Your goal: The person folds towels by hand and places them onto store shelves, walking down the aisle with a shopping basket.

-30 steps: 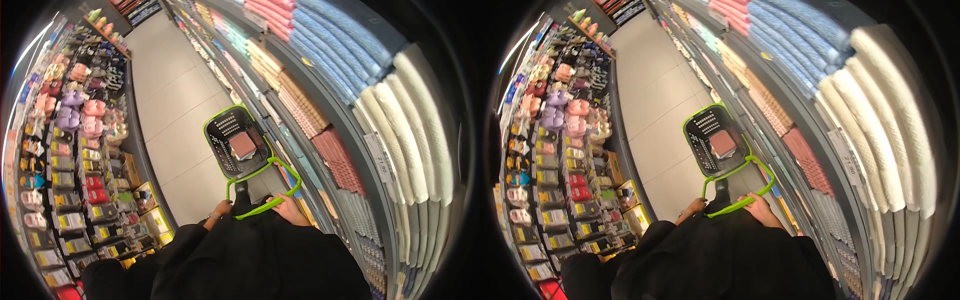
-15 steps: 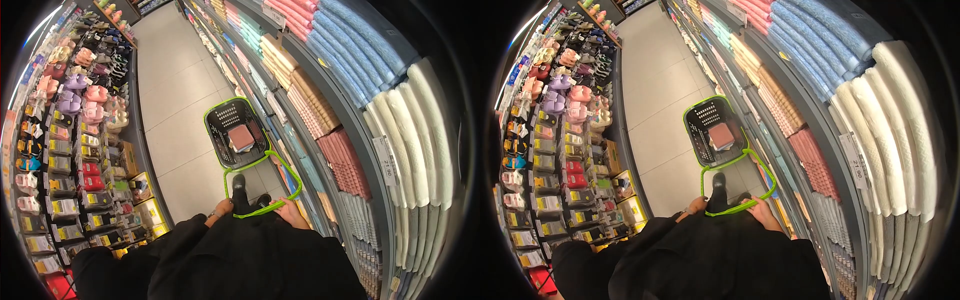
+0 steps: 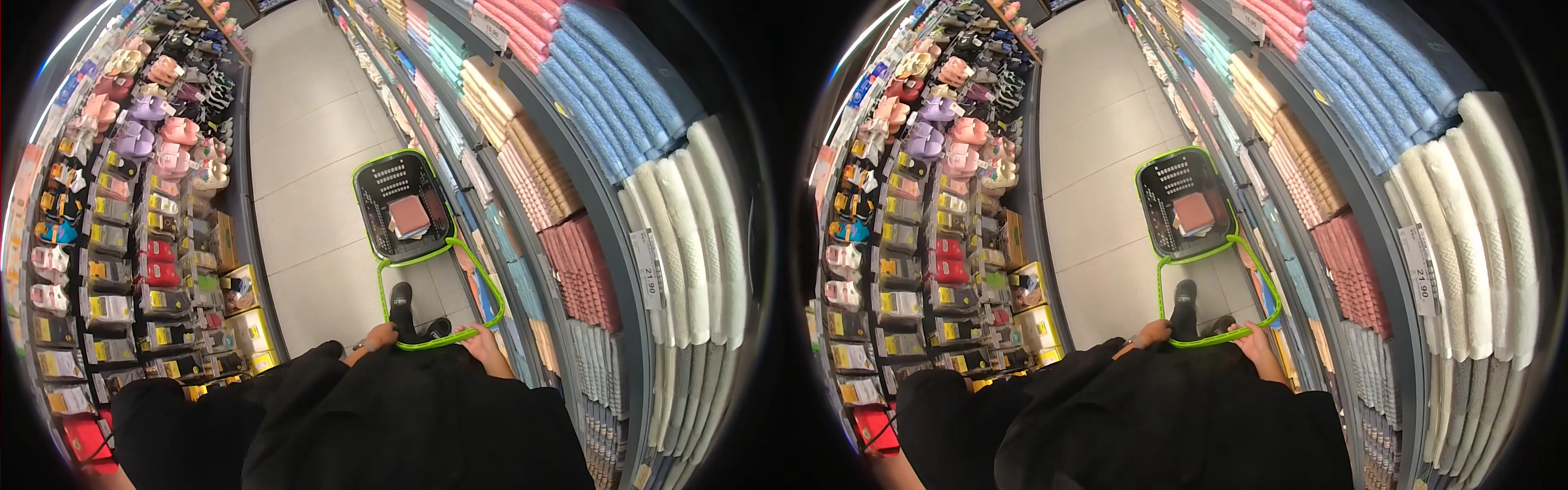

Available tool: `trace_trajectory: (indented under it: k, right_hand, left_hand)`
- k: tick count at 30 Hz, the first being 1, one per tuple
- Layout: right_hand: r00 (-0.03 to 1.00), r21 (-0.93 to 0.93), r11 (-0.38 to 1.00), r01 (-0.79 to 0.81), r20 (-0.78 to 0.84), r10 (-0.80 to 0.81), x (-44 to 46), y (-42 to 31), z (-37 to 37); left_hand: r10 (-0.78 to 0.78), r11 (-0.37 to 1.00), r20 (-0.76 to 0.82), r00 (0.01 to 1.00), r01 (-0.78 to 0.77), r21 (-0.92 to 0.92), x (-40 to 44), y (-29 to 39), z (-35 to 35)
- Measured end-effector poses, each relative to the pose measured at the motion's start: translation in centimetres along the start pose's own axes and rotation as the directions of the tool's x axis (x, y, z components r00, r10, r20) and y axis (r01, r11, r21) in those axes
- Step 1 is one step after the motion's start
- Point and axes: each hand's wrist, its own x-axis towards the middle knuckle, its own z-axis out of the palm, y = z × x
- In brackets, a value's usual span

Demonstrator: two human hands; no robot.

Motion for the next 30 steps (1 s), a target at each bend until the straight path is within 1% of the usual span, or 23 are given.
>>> trace_trajectory:
  k: [2, 5, 7, 10, 12, 14, 15, 18, 20, 23, 24, 26, 28, 30]
  right_hand:
    - [0.999, 0.015, 1.000, -0.004, -0.034, 0.005, 0.5, 0.1, -1.4]
    - [1.000, -0.029, 1.000, 0.011, -0.008, -0.011, 0.6, -0.4, -2.1]
    - [0.997, -0.049, 0.997, 0.055, -0.046, -0.057, 0.6, -0.8, -2.2]
    - [0.986, -0.066, 0.990, 0.123, -0.105, -0.129, 0.6, -1.4, -1.6]
    - [0.978, -0.063, 0.984, 0.164, -0.121, -0.171, 0.1, -1.7, -1.3]
    - [0.981, -0.061, 0.988, 0.145, -0.119, -0.152, 0.2, -1.4, -1.5]
    - [0.982, -0.057, 0.989, 0.139, -0.119, -0.145, 0.2, -1.4, -1.6]
    - [0.995, -0.038, 0.995, 0.092, -0.041, -0.093, -0.2, -0.7, -1.3]
    - [0.994, 0.002, 0.996, 0.092, -0.055, -0.091, -0.9, -0.2, -0.2]
    - [0.995, 0.048, 0.995, 0.086, -0.057, -0.083, -0.8, 0.2, 1.2]
    - [0.995, 0.058, 0.994, 0.093, -0.048, -0.090, -1.2, 0.1, 2.2]
    - [0.992, 0.070, 0.990, 0.119, -0.037, -0.117, -2.1, -0.2, 4.0]
    - [0.988, 0.072, 0.986, 0.153, -0.030, -0.151, -2.7, -0.4, 5.9]
    - [0.979, 0.063, 0.979, 0.195, -0.076, -0.191, -3.0, -0.6, 8.1]
  left_hand:
    - [0.002, 1.000, 0.013, 1.000, -0.002, 0.026, 0.6, -0.2, 0.8]
    - [-0.013, 0.998, 0.026, 1.000, 0.011, 0.065, 1.0, 0.1, 1.8]
    - [-0.045, 0.995, 0.028, 0.999, 0.042, 0.093, 0.7, 1.2, 1.4]
    - [-0.027, 0.998, 0.026, 0.999, 0.026, 0.062, 0.4, 2.6, 1.6]
    - [-0.037, 0.996, 0.079, 0.996, 0.031, 0.080, 0.5, 3.3, 1.7]
    - [-0.044, 0.994, 0.113, 0.993, 0.032, 0.106, 0.3, 3.8, 1.5]
    - [-0.025, 0.995, 0.094, 0.995, 0.016, 0.096, 0.3, 3.6, 1.7]
    - [0.033, 0.997, 0.061, 0.998, -0.037, 0.069, 0.2, 3.2, 1.3]
    - [0.062, 0.997, 0.058, 0.996, -0.064, 0.042, -0.3, 3.6, -0.4]
    - [0.215, 0.972, 0.069, 0.974, -0.220, 0.081, 0.6, 2.6, -1.9]
    - [0.133, 0.991, 0.135, 0.982, -0.133, -0.008, 0.3, 3.2, -3.1]
    - [-0.010, 0.985, 0.287, 0.958, 0.059, -0.163, -1.1, 5.5, -6.6]
    - [0.016, 0.967, 0.333, 0.943, 0.070, -0.245, -0.9, 5.5, -8.2]
    - [0.051, 0.951, 0.392, 0.918, 0.076, -0.300, 0.1, 4.9, -9.9]
